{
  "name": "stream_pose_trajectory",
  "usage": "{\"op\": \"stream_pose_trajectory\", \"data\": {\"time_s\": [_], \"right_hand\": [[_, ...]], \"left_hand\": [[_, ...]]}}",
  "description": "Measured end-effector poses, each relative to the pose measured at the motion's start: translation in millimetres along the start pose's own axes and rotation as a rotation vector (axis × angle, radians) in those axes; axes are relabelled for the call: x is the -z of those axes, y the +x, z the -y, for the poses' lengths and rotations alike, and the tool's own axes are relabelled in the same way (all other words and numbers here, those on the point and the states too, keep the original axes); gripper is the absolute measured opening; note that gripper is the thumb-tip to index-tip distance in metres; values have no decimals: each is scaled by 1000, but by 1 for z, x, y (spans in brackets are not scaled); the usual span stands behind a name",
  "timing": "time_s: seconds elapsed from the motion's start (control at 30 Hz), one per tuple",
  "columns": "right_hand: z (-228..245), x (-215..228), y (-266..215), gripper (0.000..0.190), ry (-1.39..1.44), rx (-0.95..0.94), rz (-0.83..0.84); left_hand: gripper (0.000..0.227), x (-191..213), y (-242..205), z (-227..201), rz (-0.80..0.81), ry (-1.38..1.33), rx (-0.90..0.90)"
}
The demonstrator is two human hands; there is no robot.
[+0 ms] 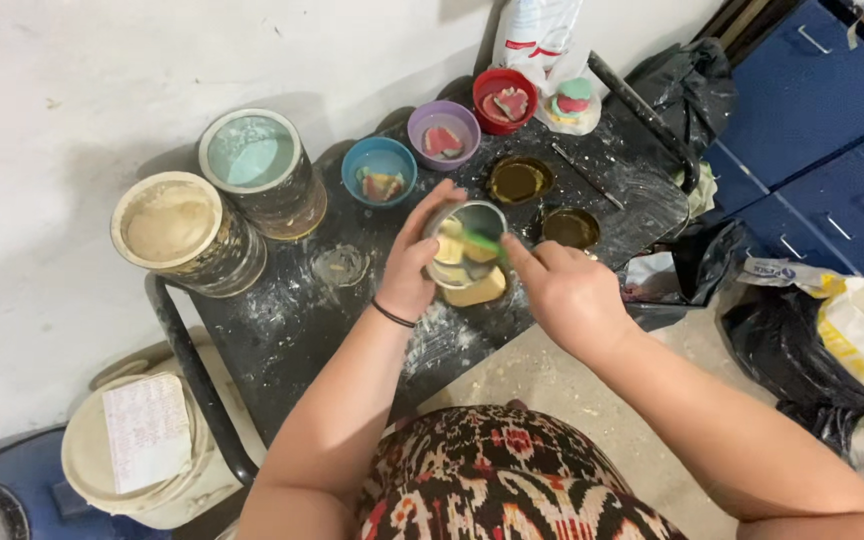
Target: The person scoops a white powder from a large container into a small bowl using a green spoon. They then add a small amount of a colorful substance from another bowl and mix the contents thoroughly. The person repeats the process of adding more white powder and mixing until the desired consistency is reached.
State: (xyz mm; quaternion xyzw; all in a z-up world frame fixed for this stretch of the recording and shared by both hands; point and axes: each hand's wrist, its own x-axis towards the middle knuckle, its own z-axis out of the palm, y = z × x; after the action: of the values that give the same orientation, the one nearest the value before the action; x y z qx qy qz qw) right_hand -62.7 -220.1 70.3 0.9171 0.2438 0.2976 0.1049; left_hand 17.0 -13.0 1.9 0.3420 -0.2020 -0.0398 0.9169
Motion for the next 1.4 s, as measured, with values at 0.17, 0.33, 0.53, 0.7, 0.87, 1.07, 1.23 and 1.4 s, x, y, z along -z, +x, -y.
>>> {"op": "stream_pose_trajectory", "data": {"time_s": [0.17,0.33,0.53,0.7,0.87,1.07,1.23,1.4], "right_hand": [[35,6,-13,49,-75,26,19],[27,13,-5,40,-65,-3,100],[38,26,1,41,36,86,239],[51,4,-15,51,71,110,264],[29,-7,-3,47,62,-1,270],[17,-8,3,48,128,14,201],[15,-9,0,49,119,40,173],[16,1,-3,46,224,22,223]], "left_hand": [[62,16,0,28,-73,-91,117],[56,16,-7,36,-137,-79,105],[50,14,-9,34,-215,4,121],[36,13,-4,36,-283,62,45],[35,12,-6,40,-308,76,30],[42,20,-3,42,-305,148,-1],[45,8,1,30,-295,208,-12],[43,-2,2,22,-284,271,10]]}}
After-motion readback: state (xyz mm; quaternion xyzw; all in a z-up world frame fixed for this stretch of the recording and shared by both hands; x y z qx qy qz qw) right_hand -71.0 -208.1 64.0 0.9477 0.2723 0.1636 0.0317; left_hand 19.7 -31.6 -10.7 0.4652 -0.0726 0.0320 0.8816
